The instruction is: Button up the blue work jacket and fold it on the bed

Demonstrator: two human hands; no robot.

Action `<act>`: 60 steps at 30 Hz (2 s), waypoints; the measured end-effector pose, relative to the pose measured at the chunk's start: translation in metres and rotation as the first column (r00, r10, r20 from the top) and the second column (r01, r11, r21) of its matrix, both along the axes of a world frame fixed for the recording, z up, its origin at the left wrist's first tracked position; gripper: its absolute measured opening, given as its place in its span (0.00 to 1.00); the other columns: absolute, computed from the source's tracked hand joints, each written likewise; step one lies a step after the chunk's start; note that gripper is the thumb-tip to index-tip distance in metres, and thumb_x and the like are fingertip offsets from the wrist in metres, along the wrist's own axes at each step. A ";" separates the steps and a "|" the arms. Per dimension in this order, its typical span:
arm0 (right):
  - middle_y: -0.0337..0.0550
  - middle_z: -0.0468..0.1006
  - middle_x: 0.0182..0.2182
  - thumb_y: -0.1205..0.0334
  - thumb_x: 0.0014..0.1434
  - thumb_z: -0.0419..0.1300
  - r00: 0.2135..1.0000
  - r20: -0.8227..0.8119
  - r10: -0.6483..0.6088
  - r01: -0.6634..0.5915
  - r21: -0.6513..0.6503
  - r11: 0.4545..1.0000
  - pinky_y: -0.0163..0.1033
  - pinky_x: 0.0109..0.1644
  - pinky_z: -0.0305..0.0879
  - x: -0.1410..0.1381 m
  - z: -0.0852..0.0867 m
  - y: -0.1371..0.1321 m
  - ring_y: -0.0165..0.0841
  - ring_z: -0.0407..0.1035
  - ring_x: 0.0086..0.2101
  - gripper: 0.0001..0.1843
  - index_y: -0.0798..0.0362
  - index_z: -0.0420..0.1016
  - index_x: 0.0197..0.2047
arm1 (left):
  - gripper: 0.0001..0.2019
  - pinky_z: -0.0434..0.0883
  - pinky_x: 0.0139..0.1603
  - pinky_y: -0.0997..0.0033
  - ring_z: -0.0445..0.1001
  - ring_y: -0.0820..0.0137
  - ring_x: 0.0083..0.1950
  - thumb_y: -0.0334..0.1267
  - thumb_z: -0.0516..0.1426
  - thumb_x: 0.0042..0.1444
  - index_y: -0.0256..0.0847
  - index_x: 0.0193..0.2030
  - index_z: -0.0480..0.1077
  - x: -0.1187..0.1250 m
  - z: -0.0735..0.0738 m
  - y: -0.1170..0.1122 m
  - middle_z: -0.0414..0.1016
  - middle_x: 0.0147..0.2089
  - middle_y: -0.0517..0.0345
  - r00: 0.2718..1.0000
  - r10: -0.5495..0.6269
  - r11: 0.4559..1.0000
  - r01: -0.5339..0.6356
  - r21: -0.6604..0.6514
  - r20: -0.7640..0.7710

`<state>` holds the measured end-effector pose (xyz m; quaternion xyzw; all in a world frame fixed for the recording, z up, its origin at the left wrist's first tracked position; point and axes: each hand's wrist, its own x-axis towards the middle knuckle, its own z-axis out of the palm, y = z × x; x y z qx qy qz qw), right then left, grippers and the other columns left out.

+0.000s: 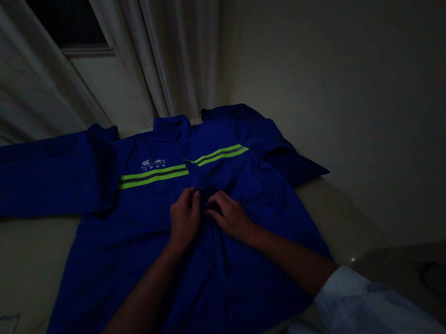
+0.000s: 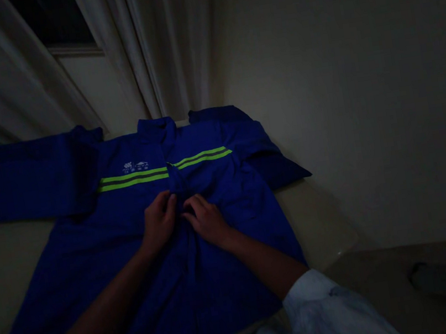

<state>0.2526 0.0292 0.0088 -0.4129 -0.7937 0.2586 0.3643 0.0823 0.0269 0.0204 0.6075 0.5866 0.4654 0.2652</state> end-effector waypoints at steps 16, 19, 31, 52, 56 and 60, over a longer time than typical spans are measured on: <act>0.45 0.80 0.45 0.47 0.66 0.68 0.849 0.460 0.260 -0.215 -0.150 0.965 0.40 0.43 0.73 0.024 0.033 -0.092 0.38 0.77 0.42 0.15 0.49 0.77 0.47 | 0.28 0.56 0.21 0.70 0.70 0.69 0.21 0.62 0.55 0.64 0.44 0.22 0.72 -0.024 0.022 -0.025 0.74 0.20 0.58 0.714 -0.700 0.621 0.584 -0.523 -0.033; 0.43 0.80 0.47 0.54 0.70 0.66 0.935 0.272 0.227 -0.170 -0.215 0.962 0.38 0.49 0.73 0.032 0.021 -0.100 0.35 0.78 0.45 0.08 0.48 0.79 0.48 | 0.26 0.49 0.24 0.67 0.66 0.69 0.20 0.57 0.55 0.65 0.45 0.20 0.67 -0.018 0.008 -0.042 0.69 0.19 0.60 0.782 -0.582 0.783 0.466 -0.413 -0.221; 0.46 0.82 0.41 0.60 0.73 0.58 0.938 0.270 0.219 -0.224 -0.014 0.975 0.38 0.45 0.73 0.032 0.007 -0.102 0.34 0.78 0.40 0.09 0.48 0.81 0.48 | 0.28 0.52 0.26 0.69 0.68 0.70 0.23 0.59 0.49 0.70 0.44 0.23 0.65 -0.020 0.008 -0.058 0.71 0.21 0.61 0.838 -0.541 0.791 0.475 -0.386 -0.078; 0.42 0.76 0.39 0.59 0.74 0.59 0.989 -0.018 0.147 -0.147 -0.252 0.957 0.38 0.48 0.71 0.025 0.016 -0.096 0.34 0.74 0.41 0.09 0.49 0.77 0.40 | 0.23 0.56 0.30 0.67 0.68 0.70 0.25 0.49 0.45 0.75 0.45 0.29 0.65 -0.008 -0.008 -0.078 0.69 0.24 0.60 0.814 -0.485 0.872 0.475 -0.115 -0.318; 0.43 0.76 0.40 0.62 0.74 0.58 0.988 -0.023 0.154 -0.155 -0.226 0.962 0.38 0.47 0.71 0.025 0.017 -0.097 0.33 0.74 0.41 0.08 0.49 0.77 0.42 | 0.22 0.54 0.28 0.69 0.63 0.74 0.21 0.46 0.47 0.75 0.44 0.27 0.61 -0.001 -0.002 -0.081 0.64 0.21 0.65 0.875 -0.435 0.901 0.419 -0.115 -0.213; 0.41 0.76 0.37 0.65 0.70 0.62 0.995 -0.083 0.047 -0.062 -0.195 0.979 0.37 0.44 0.70 0.022 0.016 -0.097 0.32 0.73 0.38 0.06 0.50 0.77 0.38 | 0.20 0.55 0.28 0.71 0.63 0.75 0.22 0.41 0.49 0.75 0.43 0.28 0.61 0.009 0.002 -0.084 0.64 0.23 0.66 0.897 -0.378 0.919 0.393 0.026 -0.229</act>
